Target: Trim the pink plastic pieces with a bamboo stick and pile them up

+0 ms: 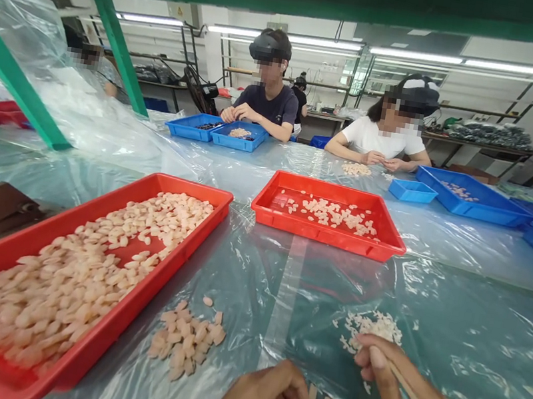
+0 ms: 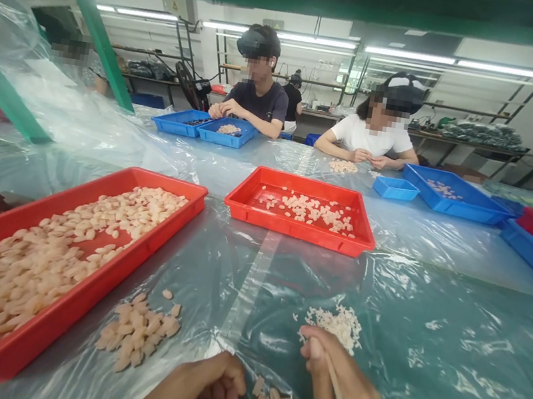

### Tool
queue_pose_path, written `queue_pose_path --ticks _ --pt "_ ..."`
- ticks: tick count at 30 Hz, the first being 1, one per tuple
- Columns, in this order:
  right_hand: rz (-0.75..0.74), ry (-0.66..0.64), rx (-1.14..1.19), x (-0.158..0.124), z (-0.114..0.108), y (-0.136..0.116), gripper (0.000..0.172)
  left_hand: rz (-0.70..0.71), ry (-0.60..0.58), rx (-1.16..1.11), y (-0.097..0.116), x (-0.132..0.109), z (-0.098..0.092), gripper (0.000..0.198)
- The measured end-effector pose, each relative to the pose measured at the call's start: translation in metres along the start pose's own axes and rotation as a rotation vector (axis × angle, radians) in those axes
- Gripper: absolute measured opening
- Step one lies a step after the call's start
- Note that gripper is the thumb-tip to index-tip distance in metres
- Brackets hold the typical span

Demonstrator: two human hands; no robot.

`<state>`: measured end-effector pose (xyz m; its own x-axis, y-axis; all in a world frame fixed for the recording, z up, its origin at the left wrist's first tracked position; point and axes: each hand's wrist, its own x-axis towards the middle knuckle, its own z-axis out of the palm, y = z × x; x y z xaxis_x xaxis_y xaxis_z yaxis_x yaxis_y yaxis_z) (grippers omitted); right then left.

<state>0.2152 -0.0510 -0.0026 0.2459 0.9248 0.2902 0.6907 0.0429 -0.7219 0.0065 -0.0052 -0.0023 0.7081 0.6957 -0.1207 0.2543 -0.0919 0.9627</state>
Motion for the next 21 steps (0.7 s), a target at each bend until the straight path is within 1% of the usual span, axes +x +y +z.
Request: queue_pose_path --ticks 1,3,5,7,8,10,12,13,15,17,19,21 --pt "0.019 -0.017 -0.063 0.005 -0.006 0.004 0.029 0.002 -0.004 -0.058 0.000 0.001 0.001 0.020" --pt "0.029 -0.060 -0.187 0.010 -0.014 0.010 0.028 -0.042 -0.034 -0.169 -0.001 0.003 0.004 0.015" --pt "0.011 -0.116 -0.272 0.011 -0.015 0.014 0.022 -0.081 -0.089 -0.270 -0.003 0.004 0.006 0.014" --pt "-0.018 -0.146 -0.298 0.008 -0.011 0.016 0.017 -0.047 -0.120 -0.285 -0.005 0.004 0.006 0.014" --pt "-0.034 -0.150 -0.298 0.006 -0.009 0.018 0.016 0.006 -0.109 -0.234 -0.006 0.004 0.005 0.012" --pt "-0.074 -0.154 -0.299 0.002 -0.005 0.019 0.015 0.137 -0.033 -0.044 -0.004 0.002 0.001 0.004" --pt "-0.135 -0.168 -0.313 0.001 -0.003 0.021 0.014 0.237 0.078 0.184 0.001 0.001 -0.006 0.009" --pt "-0.171 -0.166 -0.322 0.002 -0.003 0.021 0.013 0.252 0.136 0.283 0.004 0.000 -0.010 0.013" --pt "-0.227 -0.130 -0.338 0.004 -0.005 0.022 0.013 0.198 0.260 0.449 0.010 -0.002 -0.020 0.018" --pt "-0.234 -0.064 -0.348 0.007 -0.008 0.023 0.009 0.076 0.364 0.597 0.016 -0.003 -0.032 0.020" --pt "-0.205 0.017 -0.373 0.009 -0.011 0.024 0.007 -0.063 0.436 0.739 0.021 -0.006 -0.044 0.020" --pt "-0.178 0.062 -0.398 0.010 -0.012 0.024 0.010 -0.194 0.472 0.848 0.023 -0.008 -0.054 0.019"
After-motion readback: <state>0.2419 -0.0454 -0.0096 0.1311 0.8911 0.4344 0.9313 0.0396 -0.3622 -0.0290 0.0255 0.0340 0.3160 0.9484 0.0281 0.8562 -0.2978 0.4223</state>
